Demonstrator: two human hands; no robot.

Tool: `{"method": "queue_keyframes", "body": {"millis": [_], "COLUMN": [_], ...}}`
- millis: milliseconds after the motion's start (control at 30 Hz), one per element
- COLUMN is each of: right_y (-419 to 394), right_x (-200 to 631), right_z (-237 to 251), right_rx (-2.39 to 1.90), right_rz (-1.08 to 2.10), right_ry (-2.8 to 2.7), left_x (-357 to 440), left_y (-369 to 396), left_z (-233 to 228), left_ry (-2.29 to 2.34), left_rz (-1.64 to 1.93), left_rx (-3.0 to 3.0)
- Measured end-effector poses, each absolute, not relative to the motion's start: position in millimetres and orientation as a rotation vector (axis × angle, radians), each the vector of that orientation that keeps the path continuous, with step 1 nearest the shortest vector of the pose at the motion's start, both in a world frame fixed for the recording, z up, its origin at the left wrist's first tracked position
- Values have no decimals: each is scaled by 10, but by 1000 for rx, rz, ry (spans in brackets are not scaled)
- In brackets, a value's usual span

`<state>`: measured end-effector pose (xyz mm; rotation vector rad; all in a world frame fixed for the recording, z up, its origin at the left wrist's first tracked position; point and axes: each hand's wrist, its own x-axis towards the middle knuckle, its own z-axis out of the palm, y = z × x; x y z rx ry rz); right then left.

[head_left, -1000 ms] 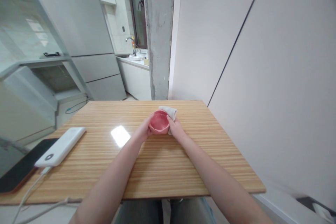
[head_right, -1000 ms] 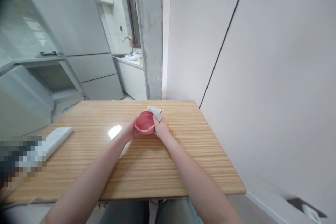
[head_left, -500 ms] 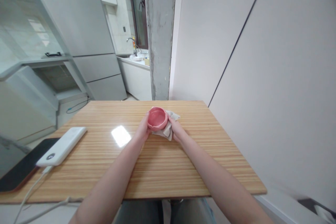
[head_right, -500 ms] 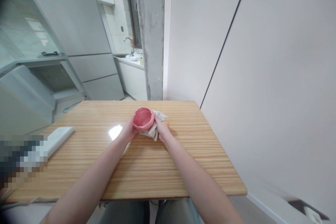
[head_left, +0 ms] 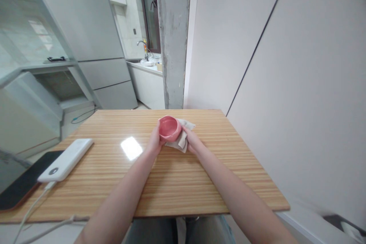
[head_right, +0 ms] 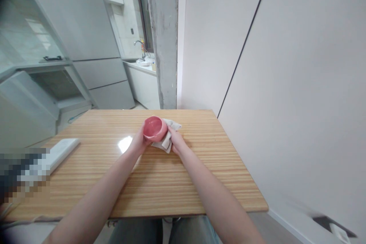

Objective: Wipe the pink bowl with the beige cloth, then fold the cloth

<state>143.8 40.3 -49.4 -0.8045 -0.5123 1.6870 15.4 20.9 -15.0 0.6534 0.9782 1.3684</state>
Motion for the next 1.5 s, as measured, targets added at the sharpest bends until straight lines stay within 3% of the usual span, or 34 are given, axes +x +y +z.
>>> {"method": "queue_keyframes", "body": {"millis": [300,600,900,1100,1500], "right_y": [452,415,490,450,446], "right_x": [1515,1421,1517,1409,1504], "right_z": [-506,-522,-575,-583,-531], "right_rx": [-866,-814,-938,-847,-956], "right_rz": [1551,1642,1496,1629,1488], "right_ry": [-460,-540,-463,-478,-494], "left_x": [183,166,178,192,187], "left_y": [159,214,176,216,180], "left_z": [-156,-230,-261,-214,-245], "left_ry": [1071,1073,1105,1024,1147], "left_rz": [1132,1331,1195,1425,1237], "left_rx": [738,744,727,695,754]}}
